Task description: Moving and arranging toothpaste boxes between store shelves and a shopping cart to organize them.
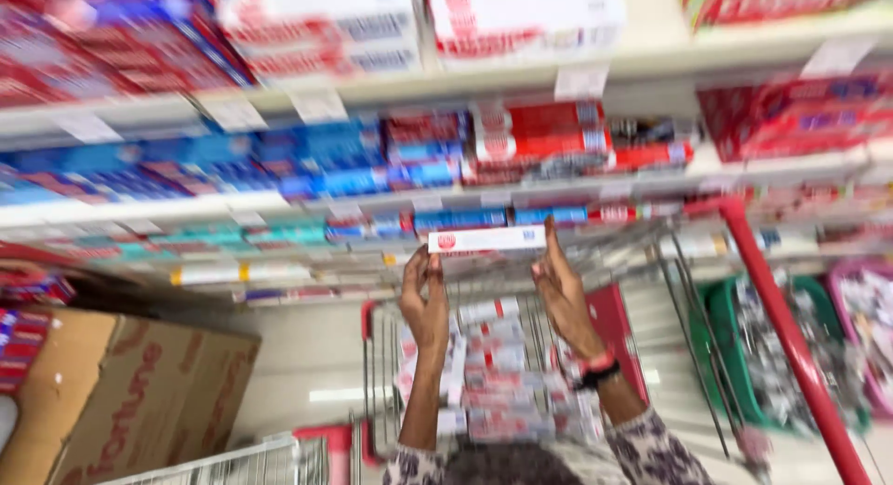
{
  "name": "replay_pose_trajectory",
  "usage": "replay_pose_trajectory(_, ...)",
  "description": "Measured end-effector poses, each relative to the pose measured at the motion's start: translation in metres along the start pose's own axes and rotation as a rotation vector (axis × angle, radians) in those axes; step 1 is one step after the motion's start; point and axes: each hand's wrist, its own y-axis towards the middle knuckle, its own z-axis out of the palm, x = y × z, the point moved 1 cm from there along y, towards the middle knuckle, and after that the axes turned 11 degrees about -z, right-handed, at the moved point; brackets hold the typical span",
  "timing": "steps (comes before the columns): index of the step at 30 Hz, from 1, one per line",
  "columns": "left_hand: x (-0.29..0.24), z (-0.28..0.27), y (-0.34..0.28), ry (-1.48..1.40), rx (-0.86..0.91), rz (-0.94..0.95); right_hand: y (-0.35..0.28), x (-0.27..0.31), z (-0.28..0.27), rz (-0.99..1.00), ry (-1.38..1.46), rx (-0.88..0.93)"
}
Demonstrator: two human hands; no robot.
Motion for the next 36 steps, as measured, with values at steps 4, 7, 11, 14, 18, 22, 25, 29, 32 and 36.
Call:
replay_pose_trajectory(4, -0.088, -0.011, 0.004, -0.031, -0.015, 0.16, 0.039, 0.034, 0.0, -0.107, 0.017, 0.033)
replay_pose_trajectory(7, -0.136, -0.018, 0.017, -0.021, -0.043, 0.302, 0.08, 0.103, 0.009, -0.325, 0.038, 0.068)
replay_pose_trajectory(11, -0.195, -0.027, 0.035, -0.039, -0.06, 0.489, 0.133, 0.143, 0.02, -0.418, 0.017, 0.1)
replay_pose_trajectory(14, -0.229, -0.033, 0.065, 0.02, -0.129, 0.62, 0.178, 0.162, 0.029, -0.526, 0.009, 0.136)
replay_pose_trajectory(18, -0.275, -0.04, 0.112, 0.06, -0.208, 0.685, 0.232, 0.18, 0.044, -0.462, 0.029, 0.174)
replay_pose_trajectory(22, -0.302, -0.048, 0.149, 0.278, -0.433, 0.755, 0.274, 0.177, 0.059, -0.377, 0.029, 0.188)
replay_pose_trajectory(25, -0.303, -0.053, 0.165, 0.291, -0.482, 0.741, 0.29, 0.155, 0.065, -0.369, -0.047, 0.201)
replay_pose_trajectory(29, -0.292, -0.06, 0.18, 0.341, -0.526, 0.698, 0.285, 0.179, 0.077, -0.376, -0.089, 0.208)
replay_pose_trajectory(32, -0.283, -0.063, 0.188, 0.373, -0.548, 0.791, 0.29, 0.172, 0.075, -0.361, -0.148, 0.213)
replay_pose_trajectory(36, -0.286, -0.066, 0.182, 0.367, -0.537, 0.798, 0.286, 0.185, 0.078, -0.346, -0.165, 0.221)
